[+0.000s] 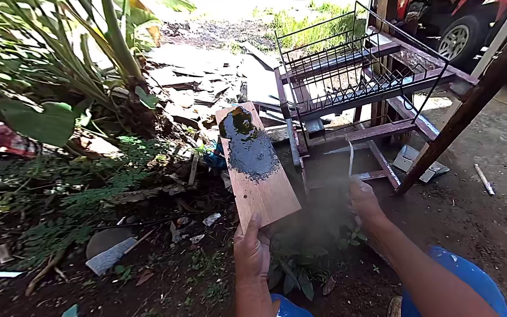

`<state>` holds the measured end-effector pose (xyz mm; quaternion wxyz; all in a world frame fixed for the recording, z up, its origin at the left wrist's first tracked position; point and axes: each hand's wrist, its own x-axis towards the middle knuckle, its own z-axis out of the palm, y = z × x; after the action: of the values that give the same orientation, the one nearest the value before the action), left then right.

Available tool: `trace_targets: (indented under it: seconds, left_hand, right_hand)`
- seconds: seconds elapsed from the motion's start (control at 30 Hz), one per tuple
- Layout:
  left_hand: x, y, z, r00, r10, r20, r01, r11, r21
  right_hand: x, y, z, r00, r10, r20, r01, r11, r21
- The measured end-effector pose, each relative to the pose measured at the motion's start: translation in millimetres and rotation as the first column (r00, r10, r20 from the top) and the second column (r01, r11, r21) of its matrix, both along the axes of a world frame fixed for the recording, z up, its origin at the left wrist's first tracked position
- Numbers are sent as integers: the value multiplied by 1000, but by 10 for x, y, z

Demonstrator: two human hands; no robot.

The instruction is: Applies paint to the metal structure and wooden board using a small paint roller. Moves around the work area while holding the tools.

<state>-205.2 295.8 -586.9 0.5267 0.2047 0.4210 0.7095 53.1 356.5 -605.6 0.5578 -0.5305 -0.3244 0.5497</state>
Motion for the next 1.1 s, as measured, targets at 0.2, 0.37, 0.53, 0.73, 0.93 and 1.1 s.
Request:
trace_targets:
  seconds: [0.2,0.37,0.53,0.73,0.93,1.1]
  left_hand:
    - [19,31,0,1000,-8,-3,8,1000,7]
    - [50,64,-10,1000,-9,-19,9,1000,2]
    - [40,61,-6,1000,-17,-12,17,1000,9]
    - [-8,43,-32,1000,-15,-4,15,1000,21]
    - [-15,35,12,1000,-8,13,8,999,33]
    - [-40,49,-4,1000,4,3,-4,1000,8]
  right_hand:
    - [13,-46,144,1000,-26,-5,27,989,142]
    - [1,87,80,1000,-30,-6,30,1000,3]
    - [39,52,124,979,-167,-114,174,983,52]
    - [102,485,165,930,-360,75,356,933,62]
    - [765,665,122,862,-418,288,396,909,134]
    - [1436,644,167,772,-411,484,388,909,153]
